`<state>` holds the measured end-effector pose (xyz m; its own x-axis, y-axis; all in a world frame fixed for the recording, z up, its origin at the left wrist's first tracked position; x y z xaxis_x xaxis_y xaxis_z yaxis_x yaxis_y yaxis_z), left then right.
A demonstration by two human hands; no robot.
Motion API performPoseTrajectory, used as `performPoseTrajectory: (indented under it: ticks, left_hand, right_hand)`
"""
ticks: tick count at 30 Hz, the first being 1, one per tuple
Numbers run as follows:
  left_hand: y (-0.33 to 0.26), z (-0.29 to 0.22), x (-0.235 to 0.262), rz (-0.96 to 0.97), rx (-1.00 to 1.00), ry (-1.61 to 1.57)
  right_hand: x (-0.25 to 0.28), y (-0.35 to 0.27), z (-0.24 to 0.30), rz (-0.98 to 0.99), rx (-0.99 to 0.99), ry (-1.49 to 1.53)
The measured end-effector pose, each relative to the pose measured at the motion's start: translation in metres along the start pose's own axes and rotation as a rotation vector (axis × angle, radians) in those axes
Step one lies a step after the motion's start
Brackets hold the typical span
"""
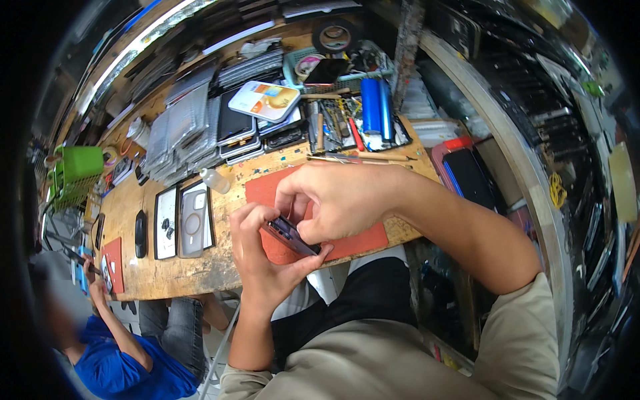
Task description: The person uses a screwdriver to remove screws from a smartphone, then uses a metal prying tool to separate the back cover. They wipe the phone with a cloth and continue prying and adjusting the back cover. The person works at a cluttered workbench with multiple phones and tools visible.
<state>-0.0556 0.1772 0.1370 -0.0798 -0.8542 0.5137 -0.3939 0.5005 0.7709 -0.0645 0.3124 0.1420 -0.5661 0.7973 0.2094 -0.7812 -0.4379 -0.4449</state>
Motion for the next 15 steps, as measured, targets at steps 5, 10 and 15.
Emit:
performPoseTrajectory:
  ticks: [5, 10, 15]
  left_hand:
    - [-0.007, -0.008, 0.000, 0.017, -0.042, -0.004]
    - [-0.010, -0.007, 0.006, 0.027, -0.074, 0.018]
    - [-0.010, -0.012, 0.004, 0.037, -0.104, 0.063]
  right_hand:
    - [-0.018, -0.019, -0.018, 0.031, 0.050, 0.136]
    - [-0.021, -0.017, -0.027, 0.011, 0.031, 0.129]
    - [-0.009, -0.020, -0.019, -0.112, 0.057, 0.178]
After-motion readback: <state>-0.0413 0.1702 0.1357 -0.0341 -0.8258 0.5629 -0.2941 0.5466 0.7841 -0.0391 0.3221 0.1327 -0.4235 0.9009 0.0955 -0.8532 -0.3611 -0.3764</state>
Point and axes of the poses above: each hand's wrist, its own y-axis towards the middle knuckle, its own x-axis out of the back of the hand, z = x × y, the point moved 9 cm from there along y, towards the middle knuckle, and after that the axes turned 13 degrees about -x, right-handed, at the moved point
